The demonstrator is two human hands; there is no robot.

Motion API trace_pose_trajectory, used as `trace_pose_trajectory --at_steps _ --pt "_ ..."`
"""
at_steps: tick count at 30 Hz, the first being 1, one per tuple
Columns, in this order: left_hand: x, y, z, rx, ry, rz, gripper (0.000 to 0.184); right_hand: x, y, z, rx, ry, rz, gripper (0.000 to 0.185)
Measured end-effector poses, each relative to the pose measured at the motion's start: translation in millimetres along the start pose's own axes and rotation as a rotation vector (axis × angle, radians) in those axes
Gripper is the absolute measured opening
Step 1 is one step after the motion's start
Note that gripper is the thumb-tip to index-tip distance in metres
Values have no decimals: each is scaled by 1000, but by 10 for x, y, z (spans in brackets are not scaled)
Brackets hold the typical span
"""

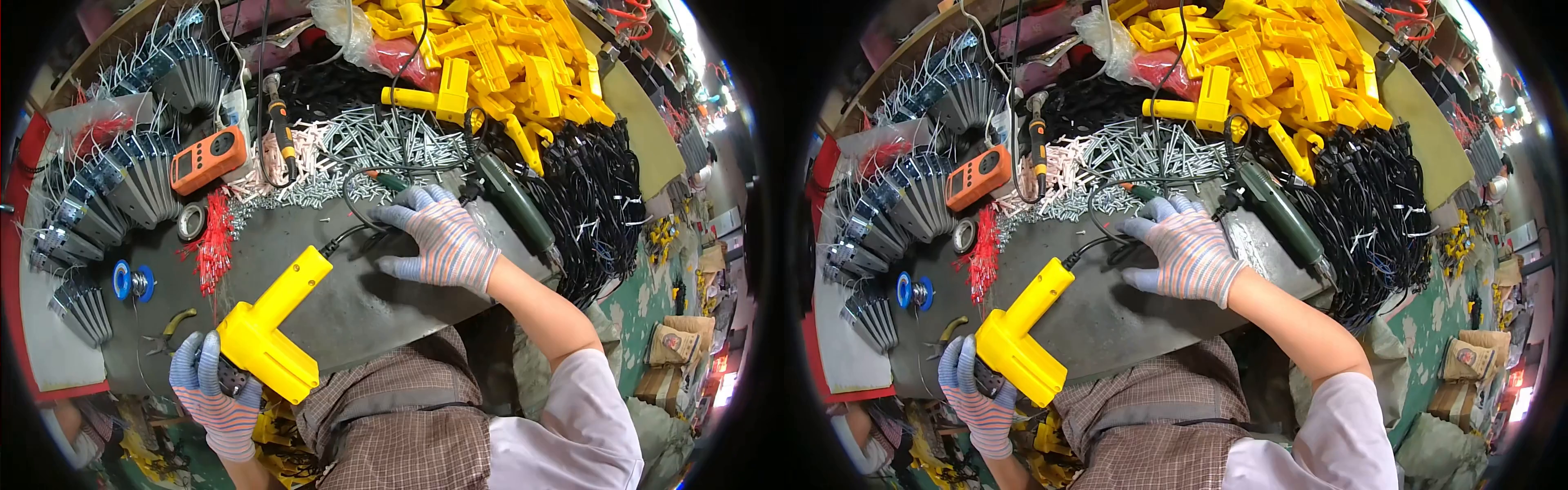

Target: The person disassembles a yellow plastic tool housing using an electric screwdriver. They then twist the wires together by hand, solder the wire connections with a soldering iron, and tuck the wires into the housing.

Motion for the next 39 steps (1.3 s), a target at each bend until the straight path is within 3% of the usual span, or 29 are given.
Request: trace_pose_trajectory --at_steps 5,9,11,13,15,16,17,19,20,21,22,23,25,27,29,31,33,34,35,36,37,39 --pt "5 8 -66 50 5 -7 71 -83 83 -10 -383 12 -140 26" --pt "11 16 -93 66 8 4 71 79 201 139 -783 366 -520 21" --pt "31 20 -89 47 9 -3 71 217 583 271 -589 692 -508 20" --pt "92 12 -104 63 30 -6 71 483 1214 330 -424 783 -691 17" --pt "136 1 -147 81 50 -13 70 789 1572 519 -1196 609 -1055 14" --pt "153 -1 -178 94 86 13 67 842 1677 599 -1449 564 -1084 14" --pt "161 -7 -202 107 122 37 63 925 1694 578 -1443 579 -1090 14" --pt "137 -4 -238 140 138 27 65 787 1147 538 -1554 918 -772 18" --pt "119 3 -247 161 154 27 65 770 1048 457 -1509 879 -638 25" --pt "98 2 -245 179 172 27 66 741 978 314 -1226 805 -571 24" --pt "66 8 -238 175 174 21 66 717 798 295 -1203 559 -558 17" --pt "24 26 -227 209 178 19 67 665 679 277 -708 369 -455 8" --pt "-46 60 -207 235 190 21 68 500 598 224 -192 212 -162 15" --pt "-92 104 -184 272 211 20 74 356 611 110 382 67 -195 20" --pt "-100 134 -165 267 224 14 72 272 774 45 496 50 -188 21" --pt "-62 153 -109 237 256 32 71 226 664 161 350 87 -189 17" --pt "43 181 -17 699 364 195 67 235 271 345 54 -7 -281 15" --pt "8 207 9 668 439 226 64 210 46 516 -241 -248 -213 14" --pt "-191 384 111 1395 675 676 60 212 -121 597 -530 -498 -144 13" --pt "-447 535 191 2130 886 1125 59 294 -219 453 -765 -605 -91 14" --pt "-603 397 123 2116 910 1120 59 343 -324 316 -998 -711 -42 18" --pt "-835 -80 -211 1166 817 1065 36 238 -512 311 -797 -399 98 32"
Point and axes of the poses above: each hand's wrist, its own x-axis away from the middle knuckle, its own z-axis out of the back of the hand, y = z × x, the point moved 1 cm from there along -x, towards the middle knuckle, and after that the axes turned 10 degrees about -z, right-handed, at the moved point
